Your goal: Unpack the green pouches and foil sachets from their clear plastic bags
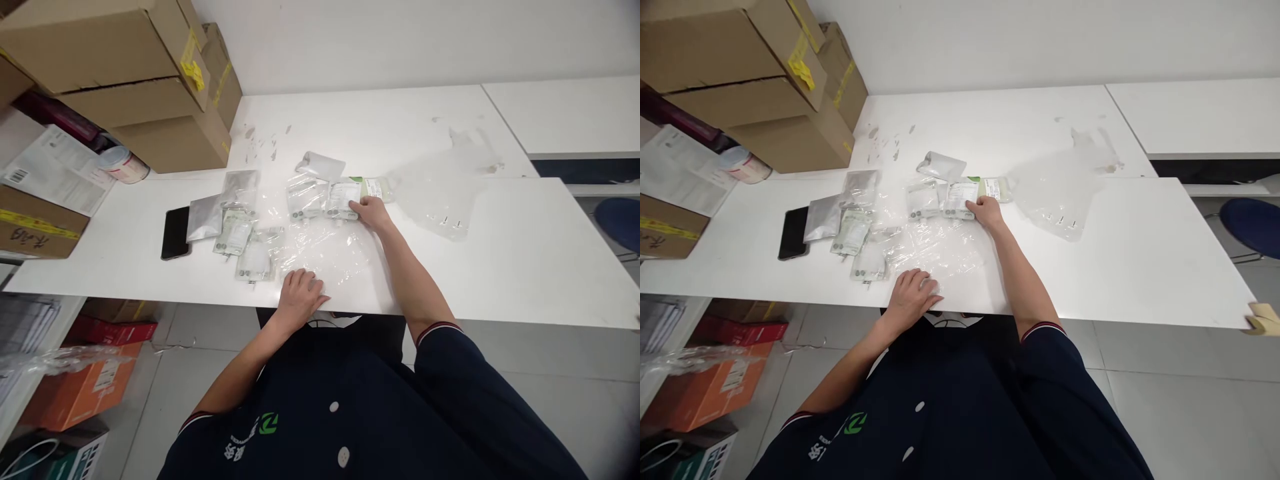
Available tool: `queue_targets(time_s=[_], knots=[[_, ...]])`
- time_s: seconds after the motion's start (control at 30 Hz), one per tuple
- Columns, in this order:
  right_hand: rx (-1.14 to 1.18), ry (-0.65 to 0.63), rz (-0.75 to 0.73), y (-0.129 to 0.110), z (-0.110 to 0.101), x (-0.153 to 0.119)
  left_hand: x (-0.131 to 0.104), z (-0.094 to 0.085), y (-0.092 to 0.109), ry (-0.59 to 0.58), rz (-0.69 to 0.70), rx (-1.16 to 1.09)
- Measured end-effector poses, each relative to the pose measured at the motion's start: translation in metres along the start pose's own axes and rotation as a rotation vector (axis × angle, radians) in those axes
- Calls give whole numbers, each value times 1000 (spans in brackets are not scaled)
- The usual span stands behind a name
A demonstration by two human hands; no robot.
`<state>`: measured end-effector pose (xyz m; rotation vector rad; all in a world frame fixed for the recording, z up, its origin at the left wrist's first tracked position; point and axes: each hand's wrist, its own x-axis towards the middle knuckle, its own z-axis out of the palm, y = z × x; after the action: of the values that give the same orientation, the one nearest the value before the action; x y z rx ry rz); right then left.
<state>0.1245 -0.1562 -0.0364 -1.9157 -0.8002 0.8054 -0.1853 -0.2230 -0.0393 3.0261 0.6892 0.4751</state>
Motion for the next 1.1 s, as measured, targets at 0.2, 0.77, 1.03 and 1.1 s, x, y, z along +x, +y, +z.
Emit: queue_targets(time_s=[0.2,0.77,1.03,1.1], knots=[[268,120,-220,15,-27,-24,0,3,-5,96,127,35],[240,768,-467,37,-138,-128,71,-17,-19,-32,298,-134],[-418,320,-886,42,-82,-149,32,10,-6,-77,328,-114],[-487,109,-945,54,-61,-149,18,14,-7,-45,222,-147]])
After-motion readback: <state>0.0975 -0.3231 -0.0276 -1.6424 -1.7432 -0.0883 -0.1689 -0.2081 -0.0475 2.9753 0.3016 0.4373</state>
